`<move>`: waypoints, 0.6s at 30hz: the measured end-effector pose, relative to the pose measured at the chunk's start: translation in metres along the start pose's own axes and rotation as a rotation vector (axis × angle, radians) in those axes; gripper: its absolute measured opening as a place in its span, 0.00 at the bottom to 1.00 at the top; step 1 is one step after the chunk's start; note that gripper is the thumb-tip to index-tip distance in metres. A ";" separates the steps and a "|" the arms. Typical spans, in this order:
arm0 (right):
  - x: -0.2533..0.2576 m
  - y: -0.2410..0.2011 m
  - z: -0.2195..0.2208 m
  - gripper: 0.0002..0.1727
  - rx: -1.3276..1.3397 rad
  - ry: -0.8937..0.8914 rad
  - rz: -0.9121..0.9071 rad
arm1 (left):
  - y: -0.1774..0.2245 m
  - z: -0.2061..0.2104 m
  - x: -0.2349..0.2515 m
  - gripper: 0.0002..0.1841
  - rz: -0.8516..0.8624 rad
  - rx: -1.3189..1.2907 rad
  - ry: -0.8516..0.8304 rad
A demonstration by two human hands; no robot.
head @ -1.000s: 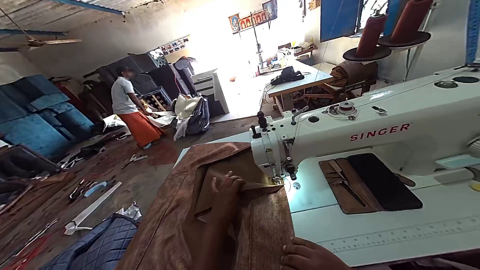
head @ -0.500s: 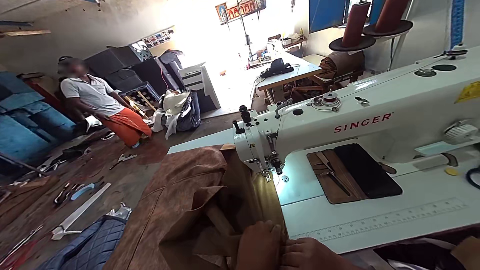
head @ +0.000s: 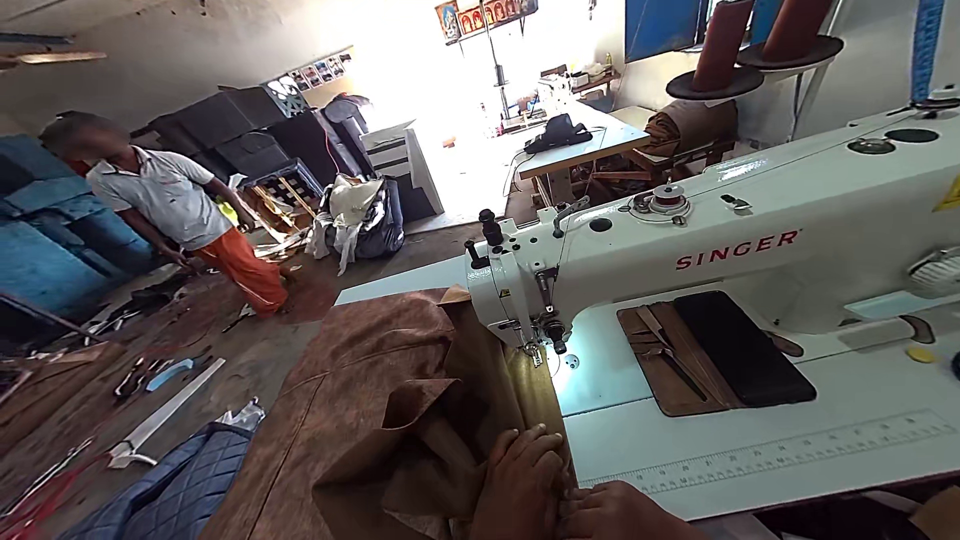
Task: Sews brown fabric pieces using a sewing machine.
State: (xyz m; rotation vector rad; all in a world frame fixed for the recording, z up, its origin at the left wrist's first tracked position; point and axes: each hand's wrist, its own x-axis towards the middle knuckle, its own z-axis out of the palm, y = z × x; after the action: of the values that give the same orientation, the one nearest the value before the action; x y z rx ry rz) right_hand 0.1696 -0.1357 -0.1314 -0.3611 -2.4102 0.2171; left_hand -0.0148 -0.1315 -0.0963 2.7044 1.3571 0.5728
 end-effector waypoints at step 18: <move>0.020 0.034 -0.005 0.07 -0.011 -0.068 0.094 | -0.043 0.020 0.040 0.12 0.044 0.041 0.152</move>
State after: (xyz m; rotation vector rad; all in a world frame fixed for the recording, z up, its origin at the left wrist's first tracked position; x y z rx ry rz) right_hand 0.1650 -0.0971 -0.1239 -0.4804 -2.4642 0.2621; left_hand -0.0188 -0.0714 -0.1119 2.7801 1.3594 0.7774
